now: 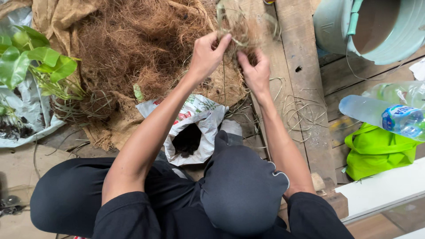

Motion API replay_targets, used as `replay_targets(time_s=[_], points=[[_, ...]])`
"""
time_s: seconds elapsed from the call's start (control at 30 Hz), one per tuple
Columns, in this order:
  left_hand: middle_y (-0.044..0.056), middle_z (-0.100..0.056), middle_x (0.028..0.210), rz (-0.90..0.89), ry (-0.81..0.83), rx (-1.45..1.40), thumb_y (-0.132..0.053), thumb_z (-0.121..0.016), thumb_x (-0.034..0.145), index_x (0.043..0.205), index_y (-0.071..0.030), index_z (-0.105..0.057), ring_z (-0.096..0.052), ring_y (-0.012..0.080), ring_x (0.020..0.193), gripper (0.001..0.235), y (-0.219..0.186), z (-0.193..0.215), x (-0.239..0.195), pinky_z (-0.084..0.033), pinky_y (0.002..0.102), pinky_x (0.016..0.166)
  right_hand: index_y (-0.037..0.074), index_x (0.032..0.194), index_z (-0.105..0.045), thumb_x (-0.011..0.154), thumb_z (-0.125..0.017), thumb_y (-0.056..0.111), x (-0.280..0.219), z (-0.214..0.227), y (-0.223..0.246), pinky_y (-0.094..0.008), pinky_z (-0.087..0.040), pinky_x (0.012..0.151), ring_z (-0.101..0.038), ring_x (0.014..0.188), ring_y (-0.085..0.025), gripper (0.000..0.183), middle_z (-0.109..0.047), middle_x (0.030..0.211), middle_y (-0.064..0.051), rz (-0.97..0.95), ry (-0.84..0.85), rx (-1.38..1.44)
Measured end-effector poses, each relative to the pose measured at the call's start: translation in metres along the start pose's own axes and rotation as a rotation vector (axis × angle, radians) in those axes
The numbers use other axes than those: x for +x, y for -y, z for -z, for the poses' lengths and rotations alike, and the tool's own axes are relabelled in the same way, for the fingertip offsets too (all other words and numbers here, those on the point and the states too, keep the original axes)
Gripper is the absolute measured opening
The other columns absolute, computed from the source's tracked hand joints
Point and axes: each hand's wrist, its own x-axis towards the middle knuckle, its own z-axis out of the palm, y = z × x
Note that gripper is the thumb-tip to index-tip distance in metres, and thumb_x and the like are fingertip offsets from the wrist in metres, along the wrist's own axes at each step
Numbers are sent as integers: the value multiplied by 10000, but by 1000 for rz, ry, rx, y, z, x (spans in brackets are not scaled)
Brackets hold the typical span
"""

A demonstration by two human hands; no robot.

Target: The person sits on the floor and wraps a string around the root ball of a potted plant to secure the soil. They pull the string tight and tie it off, then place the plant down.

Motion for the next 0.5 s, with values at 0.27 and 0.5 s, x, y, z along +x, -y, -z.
replay_targets(time_s=[0.27, 0.5], points=[[24, -674, 744, 157, -243, -408, -286, -476, 1080, 1095, -41, -729, -619, 91, 598, 352, 15, 34, 9, -537, 233, 541, 41, 1309, -655, 1023, -698, 149, 49, 20, 36, -247, -538, 745, -624, 846, -68, 308, -723, 1035, -5, 209, -55, 24], [7, -754, 953, 211, -309, -306, -171, -454, 980, 1363, -122, -452, -666, 85, 663, 386, 28, 66, 13, -564, 248, 546, 3, 1287, -689, 1036, -719, 113, 71, 35, 28, -248, -541, 873, -638, 968, -78, 275, -716, 1113, -25, 176, -70, 174]])
